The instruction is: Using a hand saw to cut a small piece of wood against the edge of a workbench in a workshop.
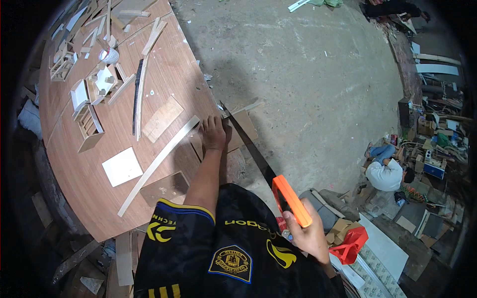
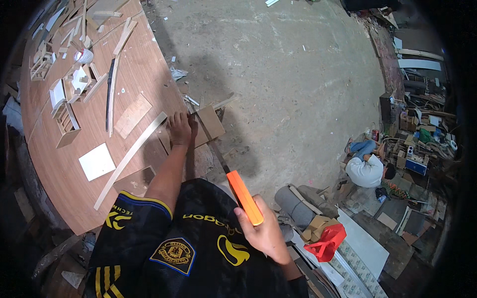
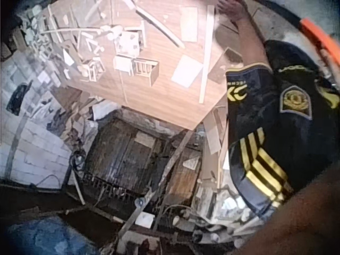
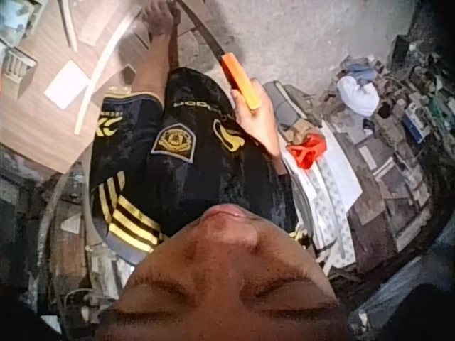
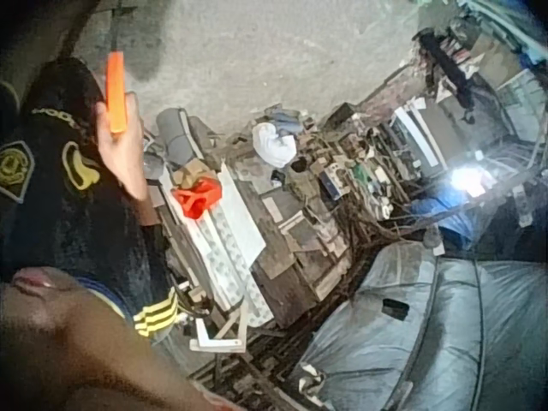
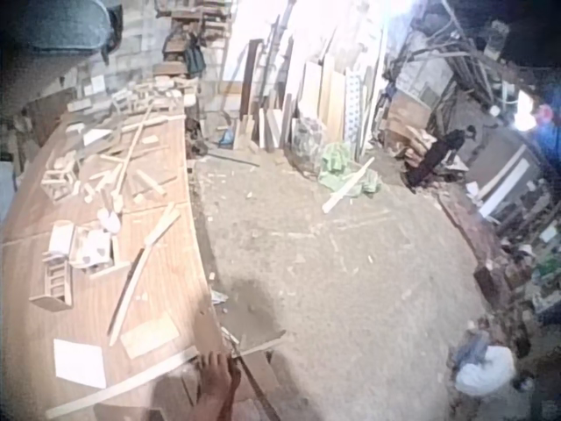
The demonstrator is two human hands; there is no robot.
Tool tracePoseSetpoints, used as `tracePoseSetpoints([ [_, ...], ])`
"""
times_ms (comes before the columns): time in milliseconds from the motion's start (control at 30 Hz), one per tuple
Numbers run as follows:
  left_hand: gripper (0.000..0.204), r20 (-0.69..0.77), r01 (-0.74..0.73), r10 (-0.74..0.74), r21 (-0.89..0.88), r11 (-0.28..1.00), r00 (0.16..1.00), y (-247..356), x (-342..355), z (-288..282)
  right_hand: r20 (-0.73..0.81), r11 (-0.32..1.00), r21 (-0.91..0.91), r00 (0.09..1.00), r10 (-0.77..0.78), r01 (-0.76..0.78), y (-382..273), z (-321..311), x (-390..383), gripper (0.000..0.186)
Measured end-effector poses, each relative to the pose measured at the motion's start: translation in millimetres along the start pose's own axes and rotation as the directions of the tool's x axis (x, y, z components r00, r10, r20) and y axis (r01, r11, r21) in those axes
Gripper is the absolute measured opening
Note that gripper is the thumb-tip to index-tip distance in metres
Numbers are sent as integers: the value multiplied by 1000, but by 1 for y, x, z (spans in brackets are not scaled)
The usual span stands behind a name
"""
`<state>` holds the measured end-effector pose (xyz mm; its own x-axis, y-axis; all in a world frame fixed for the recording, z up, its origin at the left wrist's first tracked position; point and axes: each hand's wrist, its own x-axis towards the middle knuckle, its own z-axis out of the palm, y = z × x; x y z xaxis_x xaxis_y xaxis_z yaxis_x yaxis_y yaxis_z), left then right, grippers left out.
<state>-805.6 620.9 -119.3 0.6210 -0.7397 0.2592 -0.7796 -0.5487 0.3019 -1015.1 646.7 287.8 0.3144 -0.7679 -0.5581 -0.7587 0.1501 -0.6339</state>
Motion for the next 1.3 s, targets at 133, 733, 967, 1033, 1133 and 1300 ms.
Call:
tracePoseSetpoints([
  [133, 27, 92, -174, 177, -33, 984, 980, -3, -7, -9, 81, 1000, -13, 997, -13, 14, -11, -8, 7, 22],
  [733, 41, 262, -136, 177, -168, 976, 949, 9, 0, -40, 188, 990, -75, 977, -100, 115, -58, -10, 32, 25],
  [967, 32, 208, -157, 198, -196, 968, 958, -2, -10, -14, 63, 992, 31, 991, 121, -123, 12, -7, 10, 21],
  [1033, 31, 219, -185, 212, -136, 973, 953, -5, -11, -7, 74, 995, -70, 995, -61, 67, 57, 5, -6, 21],
  [1133, 30, 224, -177, 208, -154, 972, 952, -5, -12, -11, 58, 997, -41, 996, -67, 69, 89, 27, -21, 20],
  [1300, 31, 218, -143, 187, -205, 968, 958, 4, -6, -28, 69, 941, 159, 954, 291, -298, 16, 8, -6, 26],
])
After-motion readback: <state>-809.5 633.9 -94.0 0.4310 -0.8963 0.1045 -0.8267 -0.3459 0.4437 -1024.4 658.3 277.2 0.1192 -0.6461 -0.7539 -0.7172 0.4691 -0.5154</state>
